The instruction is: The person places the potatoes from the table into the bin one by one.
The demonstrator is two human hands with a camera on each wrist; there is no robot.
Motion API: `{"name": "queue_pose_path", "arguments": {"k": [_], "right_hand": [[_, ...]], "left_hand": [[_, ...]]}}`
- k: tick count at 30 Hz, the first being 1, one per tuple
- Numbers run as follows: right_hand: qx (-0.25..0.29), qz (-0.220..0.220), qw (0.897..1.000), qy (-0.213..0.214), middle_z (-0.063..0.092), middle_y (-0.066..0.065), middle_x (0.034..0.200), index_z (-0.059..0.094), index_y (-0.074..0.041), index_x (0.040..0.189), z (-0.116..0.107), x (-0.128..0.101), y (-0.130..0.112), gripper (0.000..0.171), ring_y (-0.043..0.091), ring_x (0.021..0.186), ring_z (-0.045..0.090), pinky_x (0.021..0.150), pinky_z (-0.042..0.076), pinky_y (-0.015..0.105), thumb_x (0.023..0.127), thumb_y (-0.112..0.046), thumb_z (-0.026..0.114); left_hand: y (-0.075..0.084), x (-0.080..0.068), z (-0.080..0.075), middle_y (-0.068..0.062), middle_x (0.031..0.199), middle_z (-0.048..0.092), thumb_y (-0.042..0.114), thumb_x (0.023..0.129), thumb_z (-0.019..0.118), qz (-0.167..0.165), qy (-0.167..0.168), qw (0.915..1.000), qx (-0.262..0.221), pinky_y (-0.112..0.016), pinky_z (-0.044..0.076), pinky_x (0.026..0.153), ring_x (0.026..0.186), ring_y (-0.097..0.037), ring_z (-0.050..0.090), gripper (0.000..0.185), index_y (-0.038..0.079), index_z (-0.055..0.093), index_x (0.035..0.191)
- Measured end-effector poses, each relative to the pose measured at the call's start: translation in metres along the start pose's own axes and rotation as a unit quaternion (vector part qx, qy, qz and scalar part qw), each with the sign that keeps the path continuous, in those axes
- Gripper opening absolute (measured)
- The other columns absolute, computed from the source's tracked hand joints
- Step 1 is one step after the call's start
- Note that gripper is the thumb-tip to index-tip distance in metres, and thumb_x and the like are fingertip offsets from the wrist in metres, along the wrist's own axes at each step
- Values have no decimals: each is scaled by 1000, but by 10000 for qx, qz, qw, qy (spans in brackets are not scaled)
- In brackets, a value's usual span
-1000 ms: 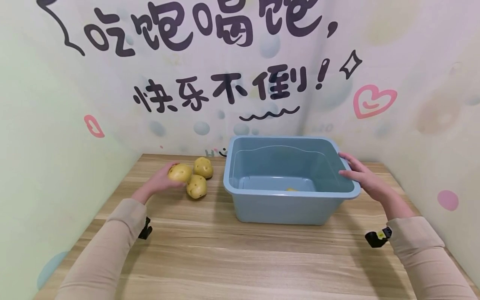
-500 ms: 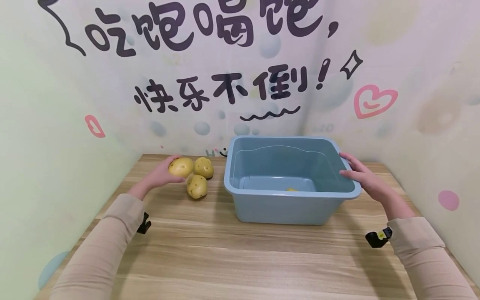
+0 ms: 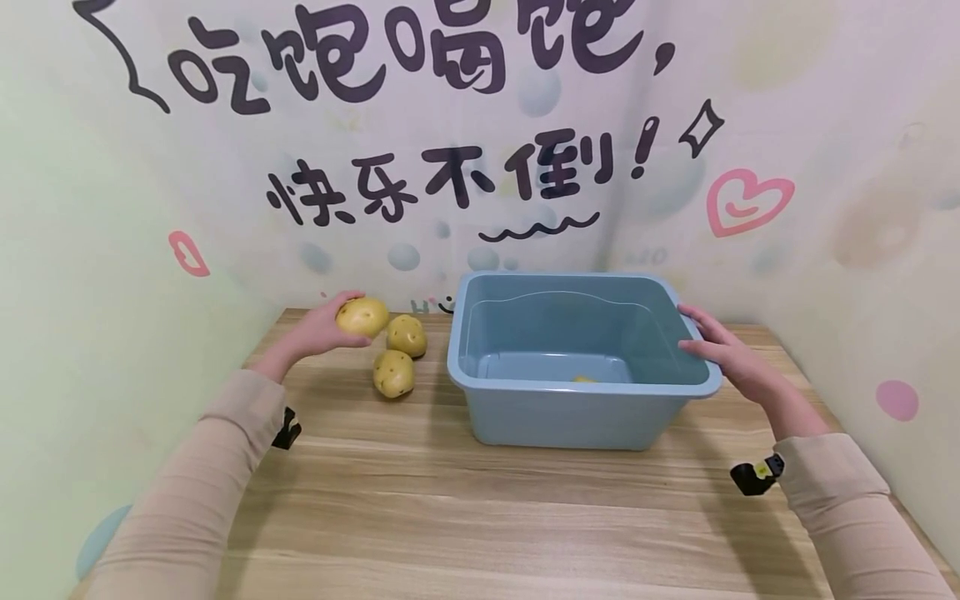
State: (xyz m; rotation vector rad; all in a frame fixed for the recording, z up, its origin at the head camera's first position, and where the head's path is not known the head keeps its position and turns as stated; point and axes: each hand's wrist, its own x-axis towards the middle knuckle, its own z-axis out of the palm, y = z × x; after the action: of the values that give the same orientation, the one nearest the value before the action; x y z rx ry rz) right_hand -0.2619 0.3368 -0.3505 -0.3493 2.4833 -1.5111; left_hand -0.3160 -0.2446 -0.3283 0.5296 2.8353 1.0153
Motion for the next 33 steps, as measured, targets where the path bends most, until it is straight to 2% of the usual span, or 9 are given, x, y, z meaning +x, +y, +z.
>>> {"name": "queue_pose_path", "arguments": {"k": [5,9,20,28,33], "right_hand": [[-25,2,10000,-14,5,25,148,0,-15,147,-1,0,0,68,42,126,22,80,40,19,95,-23,42],[-52,-22,10000,-26,5,26,148,0,-14,147,0,0,0,68,42,126,23,81,40,22,95,-23,42],[-58,-19,10000,21,7,24,148,5,-18,147,0,2,3,67,38,124,25,81,41,21,94,-29,44],[-55,-22,10000,12,8,23,147,5,-18,147,0,3,3,67,36,124,25,80,42,18,95,-29,44],[-45,-9,10000,4,7,23,148,3,-16,147,0,2,2,67,38,125,25,80,41,19,95,-27,44]], "left_hand": [[8,4,-7,-26,132,41,25,76,71,-89,-73,9996,264,-58,31,97,116,-41,42,81,4,27,141],[15,7,-12,-24,131,43,24,76,70,-119,-138,9992,356,-55,34,95,112,-38,44,81,5,26,141],[39,15,-19,-21,126,47,22,75,71,53,-185,9996,214,-51,37,92,105,-32,48,82,9,26,142],[65,20,-21,-17,125,48,21,72,73,174,-135,9996,187,-50,38,90,103,-30,49,81,15,30,141],[80,21,-24,-15,127,48,21,72,74,249,-250,9993,157,-49,38,91,104,-29,49,81,17,30,141]]}}
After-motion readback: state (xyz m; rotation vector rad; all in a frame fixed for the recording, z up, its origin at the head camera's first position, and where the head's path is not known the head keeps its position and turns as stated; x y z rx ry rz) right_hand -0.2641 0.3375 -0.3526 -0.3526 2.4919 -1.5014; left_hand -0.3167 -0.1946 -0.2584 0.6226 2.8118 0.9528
